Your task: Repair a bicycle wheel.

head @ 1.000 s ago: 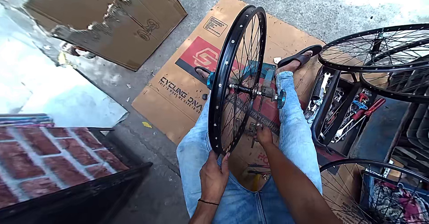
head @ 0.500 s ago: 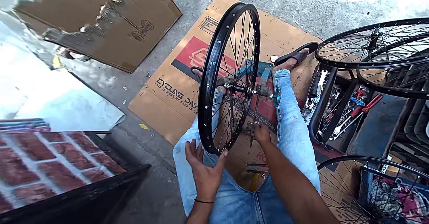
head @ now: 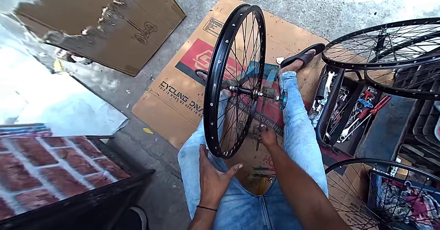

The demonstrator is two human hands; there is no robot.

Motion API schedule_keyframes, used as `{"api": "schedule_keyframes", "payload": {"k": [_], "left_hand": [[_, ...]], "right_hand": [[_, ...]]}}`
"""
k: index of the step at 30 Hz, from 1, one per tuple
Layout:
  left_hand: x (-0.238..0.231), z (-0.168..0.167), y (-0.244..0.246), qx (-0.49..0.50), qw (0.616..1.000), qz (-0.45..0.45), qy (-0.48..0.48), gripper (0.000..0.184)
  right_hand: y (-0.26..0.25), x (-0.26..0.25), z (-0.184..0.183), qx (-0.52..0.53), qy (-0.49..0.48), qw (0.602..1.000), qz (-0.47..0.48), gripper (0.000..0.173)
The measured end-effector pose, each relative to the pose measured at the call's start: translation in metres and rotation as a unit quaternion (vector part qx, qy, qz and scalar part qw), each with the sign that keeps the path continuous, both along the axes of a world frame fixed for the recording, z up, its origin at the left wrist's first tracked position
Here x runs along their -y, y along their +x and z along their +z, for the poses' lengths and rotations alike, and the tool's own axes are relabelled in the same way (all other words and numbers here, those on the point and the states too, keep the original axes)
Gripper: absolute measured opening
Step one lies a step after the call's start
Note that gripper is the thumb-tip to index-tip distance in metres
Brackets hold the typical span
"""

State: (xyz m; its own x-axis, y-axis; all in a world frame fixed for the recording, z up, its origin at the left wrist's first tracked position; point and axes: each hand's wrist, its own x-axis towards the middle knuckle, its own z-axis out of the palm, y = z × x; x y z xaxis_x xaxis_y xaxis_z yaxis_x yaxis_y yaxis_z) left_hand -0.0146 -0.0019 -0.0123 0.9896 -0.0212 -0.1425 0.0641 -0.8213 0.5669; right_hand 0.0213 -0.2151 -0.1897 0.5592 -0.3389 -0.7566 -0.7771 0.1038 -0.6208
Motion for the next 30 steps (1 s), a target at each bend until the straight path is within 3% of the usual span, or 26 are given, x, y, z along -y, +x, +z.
{"api": "schedule_keyframes", "payload": {"k": [2, 4, 6, 8, 12, 13, 15, 16, 17, 20, 24, 30], "left_hand": [[0.002, 0.002, -0.007, 0.040, 0.999, -0.024, -0.021, 0.138], [0.003, 0.001, -0.011, 0.072, 0.996, -0.053, -0.024, 0.110], [-0.001, -0.003, -0.011, 0.119, 0.991, -0.065, -0.016, 0.067], [-0.003, -0.004, -0.006, 0.136, 0.987, -0.077, 0.023, 0.046], [-0.005, -0.008, 0.003, 0.003, 0.977, -0.118, 0.177, 0.040], [-0.004, -0.009, 0.008, -0.030, 0.973, -0.112, 0.199, 0.046], [0.000, -0.007, 0.013, -0.065, 0.974, -0.097, 0.194, 0.093], [0.000, -0.007, 0.012, -0.063, 0.978, -0.097, 0.171, 0.106], [-0.001, -0.008, 0.010, -0.056, 0.984, -0.102, 0.132, 0.103], [-0.007, -0.017, 0.006, 0.000, 0.991, -0.115, 0.064, 0.053], [-0.006, -0.003, 0.002, 0.125, 0.979, -0.138, 0.086, 0.051], [0.022, 0.079, 0.038, 0.258, 0.958, -0.110, 0.056, 0.046]], "right_hand": [[0.000, 0.000, -0.001, -0.001, 0.000, 1.000, 0.001, 0.049], [0.001, -0.002, -0.003, 0.001, -0.003, 1.000, 0.008, 0.048], [0.001, -0.002, -0.003, -0.003, -0.002, 1.000, 0.010, 0.047], [0.002, -0.002, -0.004, -0.006, 0.001, 1.000, 0.010, 0.045], [0.002, -0.003, -0.003, -0.002, -0.007, 1.000, 0.012, 0.046], [0.002, -0.003, -0.001, 0.000, -0.005, 1.000, 0.011, 0.046], [0.001, -0.001, 0.004, -0.003, 0.007, 1.000, 0.007, 0.047], [0.001, 0.001, 0.006, -0.004, 0.014, 1.000, 0.002, 0.048], [0.001, 0.001, 0.008, -0.004, 0.017, 1.000, -0.003, 0.048], [0.004, 0.001, 0.006, 0.003, 0.014, 1.000, -0.001, 0.046], [0.002, -0.001, 0.000, -0.010, 0.006, 1.000, 0.021, 0.045], [0.002, 0.000, 0.005, 0.000, -0.006, 1.000, 0.024, 0.049]]}}
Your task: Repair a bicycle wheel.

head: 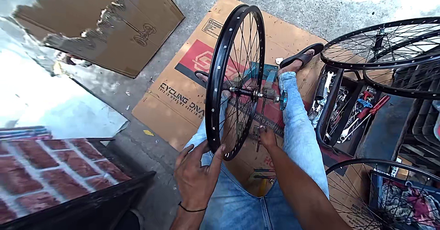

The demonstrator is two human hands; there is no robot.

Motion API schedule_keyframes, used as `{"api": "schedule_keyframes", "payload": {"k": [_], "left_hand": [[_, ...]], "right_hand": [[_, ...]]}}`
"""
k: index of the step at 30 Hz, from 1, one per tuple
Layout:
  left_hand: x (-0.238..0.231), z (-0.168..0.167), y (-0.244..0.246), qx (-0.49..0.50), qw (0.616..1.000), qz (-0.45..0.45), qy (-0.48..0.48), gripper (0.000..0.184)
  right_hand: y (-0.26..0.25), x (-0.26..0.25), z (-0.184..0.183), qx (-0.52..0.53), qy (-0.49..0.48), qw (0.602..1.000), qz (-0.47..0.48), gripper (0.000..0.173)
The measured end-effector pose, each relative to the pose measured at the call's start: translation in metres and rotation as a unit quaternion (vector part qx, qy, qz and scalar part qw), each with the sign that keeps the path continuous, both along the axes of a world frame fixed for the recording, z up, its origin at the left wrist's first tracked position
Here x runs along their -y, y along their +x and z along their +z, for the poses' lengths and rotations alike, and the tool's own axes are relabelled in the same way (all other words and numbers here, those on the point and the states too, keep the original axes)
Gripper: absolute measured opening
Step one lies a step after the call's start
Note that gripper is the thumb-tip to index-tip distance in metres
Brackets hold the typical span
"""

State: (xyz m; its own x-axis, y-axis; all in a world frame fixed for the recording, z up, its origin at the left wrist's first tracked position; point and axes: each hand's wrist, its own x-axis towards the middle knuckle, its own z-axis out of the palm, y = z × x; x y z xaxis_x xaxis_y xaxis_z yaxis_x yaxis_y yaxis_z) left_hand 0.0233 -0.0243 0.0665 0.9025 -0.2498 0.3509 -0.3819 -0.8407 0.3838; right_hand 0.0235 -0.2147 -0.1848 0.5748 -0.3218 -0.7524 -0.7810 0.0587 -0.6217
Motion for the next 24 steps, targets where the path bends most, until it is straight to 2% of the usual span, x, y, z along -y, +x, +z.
{"api": "schedule_keyframes", "payload": {"k": [4, 9, 13, 20, 24], "left_hand": [[0.028, 0.040, 0.040, 0.034, 0.999, -0.041, 0.006, 0.047], [0.046, 0.068, 0.078, 0.022, 0.996, -0.073, 0.043, 0.050], [0.068, 0.089, 0.104, -0.010, 0.994, -0.068, 0.086, 0.055], [0.120, 0.123, 0.172, -0.118, 0.983, -0.057, 0.127, 0.056], [0.146, 0.131, 0.205, -0.138, 0.977, -0.069, 0.149, 0.055]], "right_hand": [[-0.003, -0.001, 0.002, 0.003, 0.014, 1.000, -0.019, 0.054], [0.000, 0.000, 0.002, 0.022, 0.016, 0.999, -0.036, 0.052], [-0.001, 0.002, -0.002, 0.019, -0.001, 1.000, -0.012, 0.047], [0.000, 0.006, 0.004, 0.021, -0.006, 0.998, -0.061, 0.042], [0.001, 0.006, 0.001, 0.022, 0.001, 0.997, -0.072, 0.041]]}}
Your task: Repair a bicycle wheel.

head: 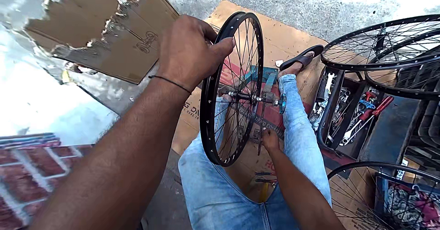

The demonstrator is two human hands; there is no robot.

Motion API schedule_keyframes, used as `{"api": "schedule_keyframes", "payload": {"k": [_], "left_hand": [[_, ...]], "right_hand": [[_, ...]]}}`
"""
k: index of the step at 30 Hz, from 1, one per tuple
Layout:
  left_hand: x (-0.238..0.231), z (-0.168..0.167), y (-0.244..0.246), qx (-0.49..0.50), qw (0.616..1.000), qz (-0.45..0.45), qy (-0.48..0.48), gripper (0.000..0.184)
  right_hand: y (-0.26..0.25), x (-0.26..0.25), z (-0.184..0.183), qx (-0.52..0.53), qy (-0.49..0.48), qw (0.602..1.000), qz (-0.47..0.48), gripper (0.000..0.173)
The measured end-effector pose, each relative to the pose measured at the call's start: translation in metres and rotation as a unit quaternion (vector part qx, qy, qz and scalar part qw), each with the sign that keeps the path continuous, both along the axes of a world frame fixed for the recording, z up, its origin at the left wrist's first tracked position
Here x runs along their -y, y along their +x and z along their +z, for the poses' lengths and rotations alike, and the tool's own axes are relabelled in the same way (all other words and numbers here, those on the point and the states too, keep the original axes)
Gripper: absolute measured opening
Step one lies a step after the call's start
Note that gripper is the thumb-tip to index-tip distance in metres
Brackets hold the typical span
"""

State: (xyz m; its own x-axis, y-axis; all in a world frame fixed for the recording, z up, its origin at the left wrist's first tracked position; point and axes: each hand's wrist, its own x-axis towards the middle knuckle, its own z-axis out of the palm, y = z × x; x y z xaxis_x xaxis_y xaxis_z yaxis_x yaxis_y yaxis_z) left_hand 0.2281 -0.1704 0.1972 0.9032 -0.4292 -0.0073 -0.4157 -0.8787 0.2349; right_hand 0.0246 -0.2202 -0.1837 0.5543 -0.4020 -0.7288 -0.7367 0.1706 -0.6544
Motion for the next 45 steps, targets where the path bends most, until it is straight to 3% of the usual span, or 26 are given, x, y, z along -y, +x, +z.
{"api": "schedule_keyframes", "payload": {"k": [6, 10, 12, 13, 15, 17, 19, 20, 21, 23, 25, 30, 37, 41, 43, 45], "left_hand": [[0.041, -0.004, 0.054, -0.041, 0.999, 0.007, 0.032, 0.058], [0.065, -0.010, 0.086, -0.147, 0.986, 0.037, -0.073, 0.057], [0.060, -0.003, 0.075, -0.164, 0.973, 0.054, -0.153, 0.044], [0.050, 0.000, 0.067, -0.163, 0.966, 0.058, -0.191, 0.041], [0.010, -0.005, 0.037, -0.155, 0.953, 0.040, -0.258, 0.053], [-0.049, -0.024, -0.017, -0.160, 0.943, 0.001, -0.293, 0.077], [-0.105, -0.056, -0.083, -0.169, 0.948, -0.011, -0.270, 0.107], [-0.127, -0.075, -0.117, -0.175, 0.952, -0.003, -0.252, 0.113], [-0.143, -0.095, -0.148, -0.178, 0.956, 0.013, -0.234, 0.109], [-0.155, -0.128, -0.190, -0.153, 0.969, 0.048, -0.187, 0.082], [-0.150, -0.137, -0.203, -0.095, 0.984, 0.057, -0.138, 0.064], [-0.121, -0.097, -0.165, -0.025, 0.996, 0.040, -0.075, 0.061], [-0.061, -0.035, -0.081, -0.040, 0.998, 0.004, -0.043, 0.058], [-0.071, -0.040, -0.085, -0.002, 0.980, -0.026, -0.198, 0.068], [-0.096, -0.063, -0.114, -0.023, 0.947, -0.006, -0.320, 0.078], [-0.127, -0.101, -0.155, -0.075, 0.923, 0.058, -0.374, 0.095]], "right_hand": [[-0.001, -0.002, -0.002, -0.013, 0.007, 1.000, 0.008, 0.041], [0.000, -0.004, 0.000, -0.004, 0.033, 0.999, -0.023, 0.038], [0.001, -0.005, 0.001, -0.005, 0.047, 0.998, -0.037, 0.037], [0.003, -0.004, 0.001, -0.008, 0.049, 0.998, -0.038, 0.037], [0.005, -0.004, -0.001, -0.009, 0.049, 0.998, -0.034, 0.038], [0.006, -0.004, 0.000, -0.006, 0.045, 0.999, -0.025, 0.038], [0.006, -0.004, 0.000, -0.002, 0.044, 0.999, -0.026, 0.039], [0.006, -0.005, 0.000, -0.002, 0.048, 0.998, -0.029, 0.039], [0.004, -0.006, -0.001, -0.005, 0.051, 0.998, -0.025, 0.040], [0.003, -0.008, 0.000, -0.011, 0.047, 0.999, -0.011, 0.040], [-0.001, -0.010, 0.001, -0.017, 0.032, 0.999, 0.012, 0.041], [-0.005, -0.006, 0.007, -0.019, 0.015, 1.000, 0.015, 0.041], [-0.001, -0.004, 0.005, 0.012, 0.011, 1.000, -0.011, 0.038], [-0.004, -0.005, 0.024, 0.057, -0.033, 0.998, -0.014, 0.037], [-0.006, -0.007, 0.046, 0.088, -0.043, 0.995, -0.020, 0.040], [-0.010, -0.010, 0.065, 0.143, -0.049, 0.988, -0.028, 0.051]]}}
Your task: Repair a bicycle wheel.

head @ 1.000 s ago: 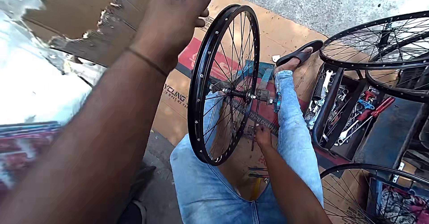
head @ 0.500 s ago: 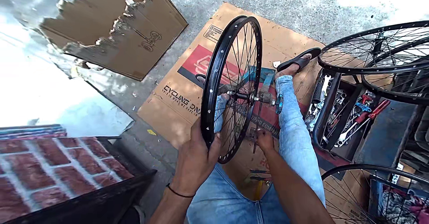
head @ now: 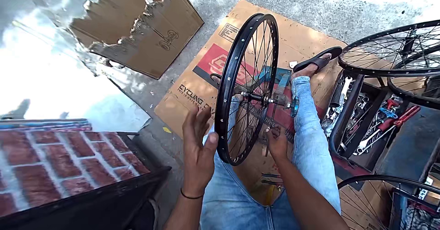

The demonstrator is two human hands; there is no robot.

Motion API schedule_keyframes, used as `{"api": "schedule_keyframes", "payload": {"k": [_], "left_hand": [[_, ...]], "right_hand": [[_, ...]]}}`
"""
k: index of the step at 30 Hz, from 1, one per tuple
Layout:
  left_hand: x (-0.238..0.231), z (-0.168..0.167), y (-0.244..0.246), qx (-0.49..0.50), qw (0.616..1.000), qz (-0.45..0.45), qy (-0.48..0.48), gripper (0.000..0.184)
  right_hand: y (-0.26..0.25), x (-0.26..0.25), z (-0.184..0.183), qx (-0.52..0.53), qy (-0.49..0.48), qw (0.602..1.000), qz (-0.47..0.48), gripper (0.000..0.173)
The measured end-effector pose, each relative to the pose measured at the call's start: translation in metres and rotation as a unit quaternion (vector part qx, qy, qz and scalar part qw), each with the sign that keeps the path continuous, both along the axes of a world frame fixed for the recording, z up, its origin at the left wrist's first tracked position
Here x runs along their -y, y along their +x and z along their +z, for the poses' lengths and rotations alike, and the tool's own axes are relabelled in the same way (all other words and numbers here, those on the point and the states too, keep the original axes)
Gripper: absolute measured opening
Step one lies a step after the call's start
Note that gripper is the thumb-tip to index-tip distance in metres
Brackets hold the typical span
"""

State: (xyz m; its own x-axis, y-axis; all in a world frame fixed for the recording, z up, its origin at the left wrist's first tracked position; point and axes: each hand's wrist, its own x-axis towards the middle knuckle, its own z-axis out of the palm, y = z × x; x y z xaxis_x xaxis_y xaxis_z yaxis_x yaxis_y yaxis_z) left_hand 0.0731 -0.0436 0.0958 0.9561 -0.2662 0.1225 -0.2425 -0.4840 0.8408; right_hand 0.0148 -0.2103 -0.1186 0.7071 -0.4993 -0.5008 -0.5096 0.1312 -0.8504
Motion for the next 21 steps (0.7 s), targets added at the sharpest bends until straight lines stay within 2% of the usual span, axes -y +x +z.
{"api": "schedule_keyframes", "payload": {"k": [2, 3, 5, 7, 11, 13, 17, 21], "left_hand": [[-0.025, -0.046, -0.042, -0.086, 0.996, 0.033, -0.006, 0.109], [-0.031, -0.065, -0.059, -0.129, 0.991, 0.041, 0.005, 0.106], [-0.032, -0.093, -0.080, -0.168, 0.984, 0.047, 0.035, 0.081], [-0.027, -0.101, -0.082, -0.117, 0.989, 0.069, 0.052, 0.052], [-0.018, -0.074, -0.061, -0.035, 0.998, 0.030, 0.050, 0.037], [-0.013, -0.059, -0.052, -0.005, 1.000, 0.010, 0.022, 0.043], [0.007, -0.037, -0.032, 0.059, 0.996, 0.027, -0.063, 0.057], [0.032, -0.016, -0.009, 0.083, 0.994, 0.029, -0.070, 0.058]], "right_hand": [[-0.006, 0.002, 0.019, 0.071, -0.030, 0.997, 0.020, 0.062], [-0.008, 0.005, 0.025, 0.114, -0.067, 0.990, 0.037, 0.061], [-0.012, 0.008, 0.039, 0.205, -0.175, 0.961, 0.066, 0.051], [-0.013, 0.009, 0.052, 0.273, -0.239, 0.928, 0.090, 0.046], [0.000, 0.012, 0.071, 0.359, -0.272, 0.886, 0.109, 0.042], [0.012, 0.013, 0.082, 0.385, -0.270, 0.876, 0.107, 0.041], [0.039, 0.014, 0.098, 0.423, -0.278, 0.857, 0.096, 0.040], [0.055, 0.015, 0.106, 0.432, -0.279, 0.852, 0.092, 0.040]]}}
